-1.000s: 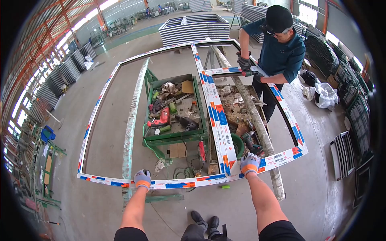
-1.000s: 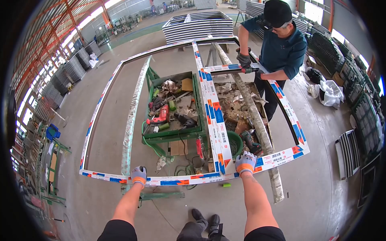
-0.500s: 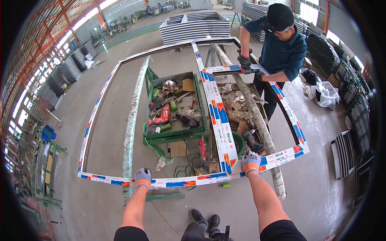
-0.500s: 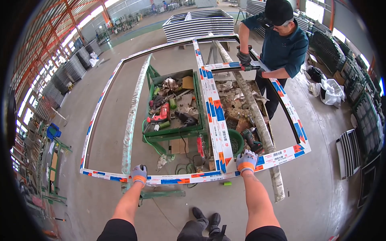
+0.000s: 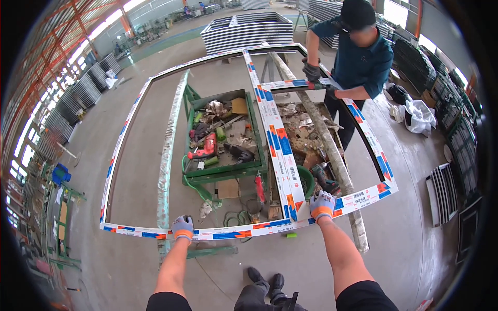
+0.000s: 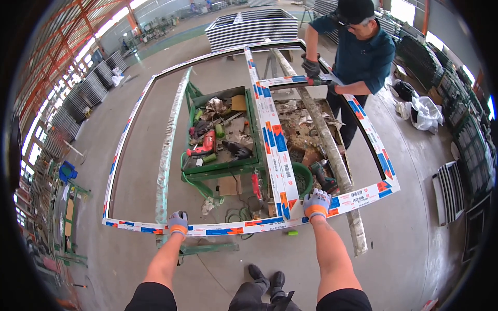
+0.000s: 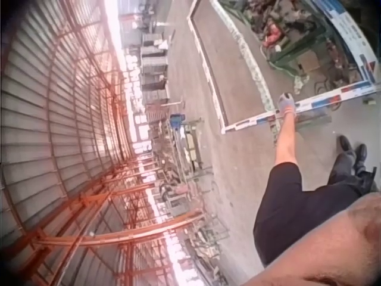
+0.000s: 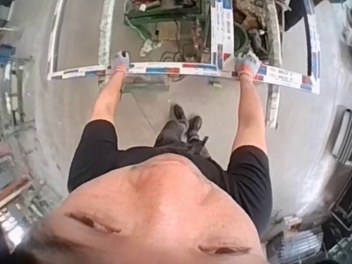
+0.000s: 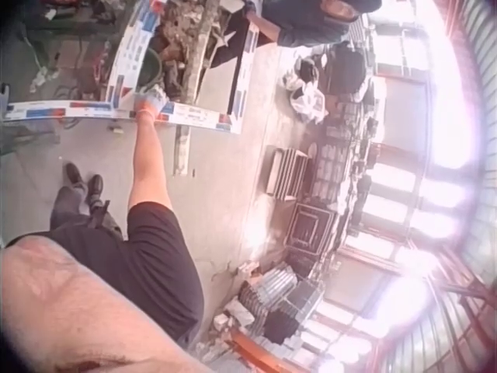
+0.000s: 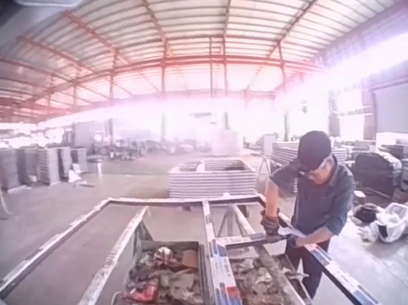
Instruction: Assembling a window frame by applying sealant and using an electric drill to secure the parts.
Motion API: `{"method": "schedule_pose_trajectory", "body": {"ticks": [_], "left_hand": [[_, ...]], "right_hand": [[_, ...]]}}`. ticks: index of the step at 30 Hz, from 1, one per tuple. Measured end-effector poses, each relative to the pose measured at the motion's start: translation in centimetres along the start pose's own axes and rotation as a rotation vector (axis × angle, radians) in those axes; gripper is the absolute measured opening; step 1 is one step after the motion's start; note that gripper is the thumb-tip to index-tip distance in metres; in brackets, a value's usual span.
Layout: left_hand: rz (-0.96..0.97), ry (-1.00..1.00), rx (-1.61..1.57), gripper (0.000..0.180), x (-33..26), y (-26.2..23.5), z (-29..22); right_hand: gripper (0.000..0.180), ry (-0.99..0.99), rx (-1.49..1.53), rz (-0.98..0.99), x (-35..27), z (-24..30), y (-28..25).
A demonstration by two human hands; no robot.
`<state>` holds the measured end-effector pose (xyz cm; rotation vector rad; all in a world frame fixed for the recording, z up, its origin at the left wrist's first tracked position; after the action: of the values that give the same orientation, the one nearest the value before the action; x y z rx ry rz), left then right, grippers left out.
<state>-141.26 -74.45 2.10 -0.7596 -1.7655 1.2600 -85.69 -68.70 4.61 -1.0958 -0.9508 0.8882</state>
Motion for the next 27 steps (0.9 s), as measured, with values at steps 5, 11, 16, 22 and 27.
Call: {"method": "schedule_pose_trajectory", "body": {"ticks": [5, 11, 16, 22, 27], "left_hand": [[0.041, -0.072, 0.041, 0.032, 0.0, -0.5, 0.2], [-0.006, -0.084, 0.02, 0.035, -0.1, 0.4, 0.7], [0.023, -0.077, 0.028, 0.034, -0.1, 0.2, 0.6], [0.018, -0.087, 0.028, 0.033, -0.2, -0.8, -0.2], [0.03, -0.081, 0.017, 0.033, -0.1, -0.7, -0.3]], "right_hand": [[0.039, 0.001, 0.024, 0.053, 0.5, 1.0, -0.3], [0.036, 0.013, 0.025, 0.05, 0.3, 0.4, -0.2], [0.035, 0.012, 0.029, 0.045, 0.1, 0.3, -0.1], [0.035, 0.013, 0.032, 0.06, 0.2, 0.5, -0.5], [0.034, 0.017, 0.038, 0.059, 0.3, 0.4, -0.5]]}}
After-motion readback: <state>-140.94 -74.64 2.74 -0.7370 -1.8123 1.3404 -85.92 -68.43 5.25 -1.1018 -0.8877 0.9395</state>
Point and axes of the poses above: each hand's wrist, its own x-axis towards the middle knuckle, its own y-axis out of the palm, z = x × y, the point moved 2 cm from there along x, towards the middle knuckle, and after that the axes turned 9 degrees about -z, right-handed, at the moved point
